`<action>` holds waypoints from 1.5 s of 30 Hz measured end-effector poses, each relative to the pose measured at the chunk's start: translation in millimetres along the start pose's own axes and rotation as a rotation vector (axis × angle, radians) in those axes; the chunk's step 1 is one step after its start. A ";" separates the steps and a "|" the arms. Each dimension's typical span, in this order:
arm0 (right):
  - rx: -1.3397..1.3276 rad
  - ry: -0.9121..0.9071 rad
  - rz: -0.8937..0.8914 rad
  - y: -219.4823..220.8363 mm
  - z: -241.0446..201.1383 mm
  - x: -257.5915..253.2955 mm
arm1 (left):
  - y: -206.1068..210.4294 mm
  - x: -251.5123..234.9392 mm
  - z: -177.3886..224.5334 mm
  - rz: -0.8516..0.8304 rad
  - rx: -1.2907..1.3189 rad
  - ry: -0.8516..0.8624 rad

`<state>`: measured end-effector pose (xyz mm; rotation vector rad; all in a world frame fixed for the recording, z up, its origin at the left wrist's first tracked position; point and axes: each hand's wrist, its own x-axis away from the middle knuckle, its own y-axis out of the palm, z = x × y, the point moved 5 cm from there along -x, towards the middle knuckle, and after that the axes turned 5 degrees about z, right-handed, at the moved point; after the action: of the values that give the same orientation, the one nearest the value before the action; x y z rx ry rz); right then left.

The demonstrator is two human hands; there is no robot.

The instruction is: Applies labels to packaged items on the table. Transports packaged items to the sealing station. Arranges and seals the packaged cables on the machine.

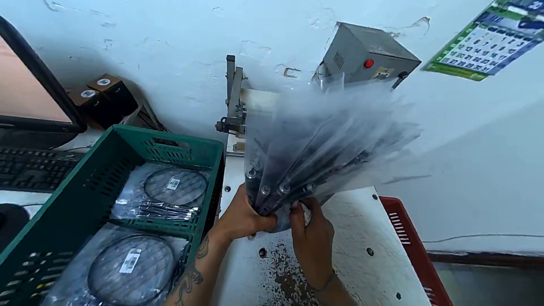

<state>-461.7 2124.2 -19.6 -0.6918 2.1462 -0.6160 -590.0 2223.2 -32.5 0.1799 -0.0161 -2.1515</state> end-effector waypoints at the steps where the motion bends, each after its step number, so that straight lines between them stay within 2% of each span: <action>1: -0.009 0.003 -0.006 2.6 -3.2 -0.5 | -1.3 0.9 0.6 -0.008 0.033 -0.024; 3: -0.058 -0.018 -0.016 3.4 -7.4 7.4 | -7.2 10.0 0.7 0.013 0.097 -0.089; 6: -0.112 -0.129 -0.060 -7.7 -13.4 25.9 | -15.8 38.6 1.2 0.146 0.200 -0.295; 10: 0.021 -0.345 -0.094 -34.0 -22.2 35.7 | -9.3 79.1 6.2 0.388 0.330 -0.639; 12: 0.059 -0.433 -0.102 -52.7 -24.9 44.3 | -6.4 98.4 -1.1 0.398 0.340 -0.751; 15: -0.047 -0.379 -0.147 -96.1 -21.8 47.4 | -0.2 121.0 -6.7 0.310 0.355 -0.806; 18: -0.225 -0.161 -0.048 -136.4 1.8 8.6 | 2.6 132.8 -10.9 0.234 0.246 -0.848; 20: -0.295 -0.090 -0.040 -115.2 20.7 -37.9 | 0.6 133.9 -12.7 0.217 0.080 -0.837; 21: -0.297 -0.132 -0.096 -90.2 30.5 -54.5 | -1.4 134.9 -10.3 0.208 -0.059 -0.810; 23: -0.292 -0.259 -0.350 -26.2 49.0 -71.6 | -9.5 140.9 -2.9 0.244 -0.465 -0.675; 25: -0.318 -0.364 -0.591 30.1 60.5 -74.2 | -14.1 144.0 11.9 0.334 -0.794 -0.430; 27: -0.395 -0.302 -0.729 53.6 66.0 -73.1 | -8.7 142.1 17.6 0.394 -0.877 -0.258; 29: -0.467 -0.149 -0.707 37.6 81.8 -75.0 | -1.9 140.1 12.1 0.435 -0.815 -0.234; 32: -0.448 0.028 -0.379 -29.6 135.6 -64.7 | -1.3 139.8 2.9 0.415 -0.757 -0.261; 33: -0.434 0.097 -0.311 -51.5 153.3 -47.5 | -0.3 140.7 3.5 0.384 -0.774 -0.264; 35: -0.437 0.218 -0.315 -77.1 166.3 2.0 | 4.8 142.7 7.8 0.347 -0.827 -0.277; 38: -0.581 0.249 -0.421 -75.1 119.9 59.9 | 9.4 142.7 10.1 0.402 -0.798 -0.322; 40: -0.689 0.309 -0.393 -66.0 86.8 77.8 | 9.8 145.4 8.2 0.401 -0.751 -0.308; 45: -0.750 0.254 -0.440 -71.8 67.9 99.8 | -3.0 150.6 14.7 0.438 -0.812 -0.218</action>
<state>-442.8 1993.3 -66.9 -1.5883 2.4796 -0.0849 -676.4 2099.0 -36.7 -0.4863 0.6236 -1.5846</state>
